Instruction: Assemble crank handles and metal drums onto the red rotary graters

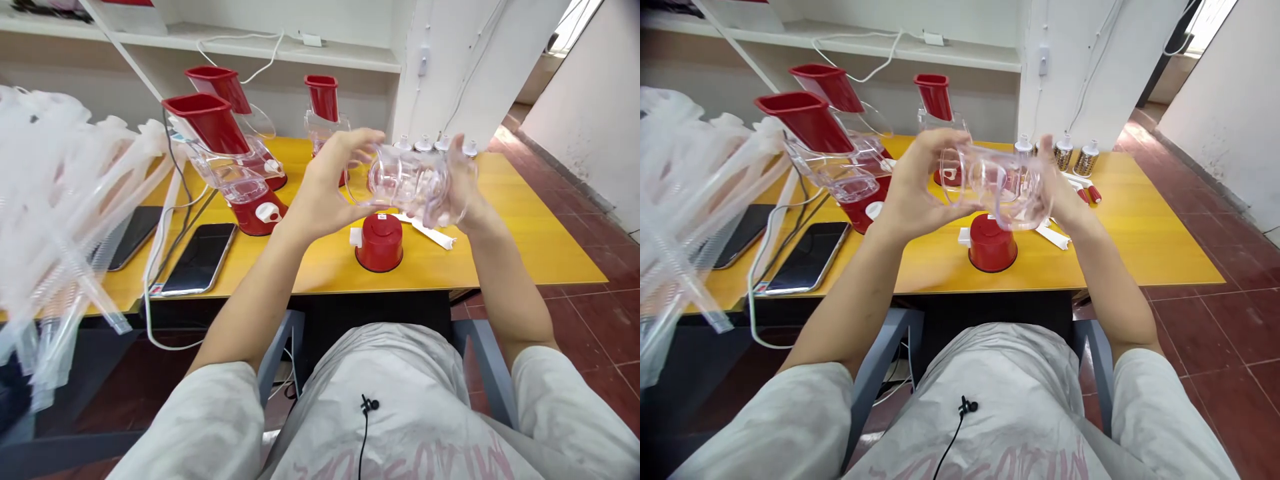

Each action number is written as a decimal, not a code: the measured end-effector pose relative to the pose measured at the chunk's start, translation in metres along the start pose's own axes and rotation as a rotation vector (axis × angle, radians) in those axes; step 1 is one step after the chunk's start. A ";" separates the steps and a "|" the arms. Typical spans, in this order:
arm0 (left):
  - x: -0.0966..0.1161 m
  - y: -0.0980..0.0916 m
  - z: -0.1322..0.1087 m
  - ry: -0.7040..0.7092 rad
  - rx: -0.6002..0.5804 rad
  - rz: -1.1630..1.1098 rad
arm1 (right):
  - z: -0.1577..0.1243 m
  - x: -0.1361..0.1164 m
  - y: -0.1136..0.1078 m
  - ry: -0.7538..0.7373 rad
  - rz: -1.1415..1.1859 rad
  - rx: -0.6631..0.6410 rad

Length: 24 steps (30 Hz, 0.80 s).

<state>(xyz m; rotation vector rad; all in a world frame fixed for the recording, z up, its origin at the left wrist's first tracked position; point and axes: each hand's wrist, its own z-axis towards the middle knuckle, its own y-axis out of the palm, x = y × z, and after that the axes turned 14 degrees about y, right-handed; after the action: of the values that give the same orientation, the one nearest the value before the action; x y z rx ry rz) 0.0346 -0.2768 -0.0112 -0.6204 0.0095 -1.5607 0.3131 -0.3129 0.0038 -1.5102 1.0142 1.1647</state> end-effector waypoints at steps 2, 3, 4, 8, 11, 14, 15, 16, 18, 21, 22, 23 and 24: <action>-0.003 0.005 -0.001 -0.087 0.111 -0.080 | -0.001 -0.004 -0.010 -0.007 -0.082 0.103; -0.004 0.008 -0.003 -0.134 0.163 -0.126 | -0.003 -0.007 -0.013 -0.061 -0.101 0.157; -0.006 0.010 -0.005 -0.180 0.197 -0.172 | -0.004 -0.009 -0.015 -0.147 -0.106 0.197; -0.005 0.016 -0.014 -0.344 0.219 -0.313 | -0.008 -0.016 -0.007 -0.335 -0.070 0.033; -0.001 0.017 -0.017 -0.416 0.203 -0.335 | -0.004 -0.019 0.007 -0.314 -0.097 -0.002; -0.003 0.020 -0.020 -0.437 0.177 -0.334 | 0.006 -0.017 0.013 -0.305 -0.076 -0.014; -0.006 0.020 -0.022 -0.419 0.160 -0.340 | 0.009 -0.016 0.012 -0.302 -0.060 -0.035; -0.010 0.021 -0.024 -0.386 0.140 -0.345 | 0.011 -0.014 0.012 -0.300 -0.048 -0.054; -0.021 0.019 -0.032 -0.296 0.095 -0.341 | 0.012 -0.009 0.011 -0.306 -0.034 -0.070; -0.032 0.011 -0.049 -0.256 0.004 -0.306 | 0.010 0.003 0.013 -0.345 -0.018 -0.059; -0.032 0.009 -0.057 -0.286 -0.039 -0.307 | 0.009 0.008 0.015 -0.358 -0.012 -0.059; -0.031 0.007 -0.065 -0.328 -0.090 -0.326 | 0.009 0.014 0.018 -0.367 -0.008 -0.063; -0.029 0.007 -0.073 -0.373 -0.140 -0.362 | 0.009 0.020 0.020 -0.372 -0.006 -0.072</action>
<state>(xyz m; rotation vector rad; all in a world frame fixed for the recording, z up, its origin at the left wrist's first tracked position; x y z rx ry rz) 0.0116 -0.2768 -0.0863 -1.0622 -0.2910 -1.7766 0.2958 -0.3094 -0.0201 -1.2852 0.7211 1.4255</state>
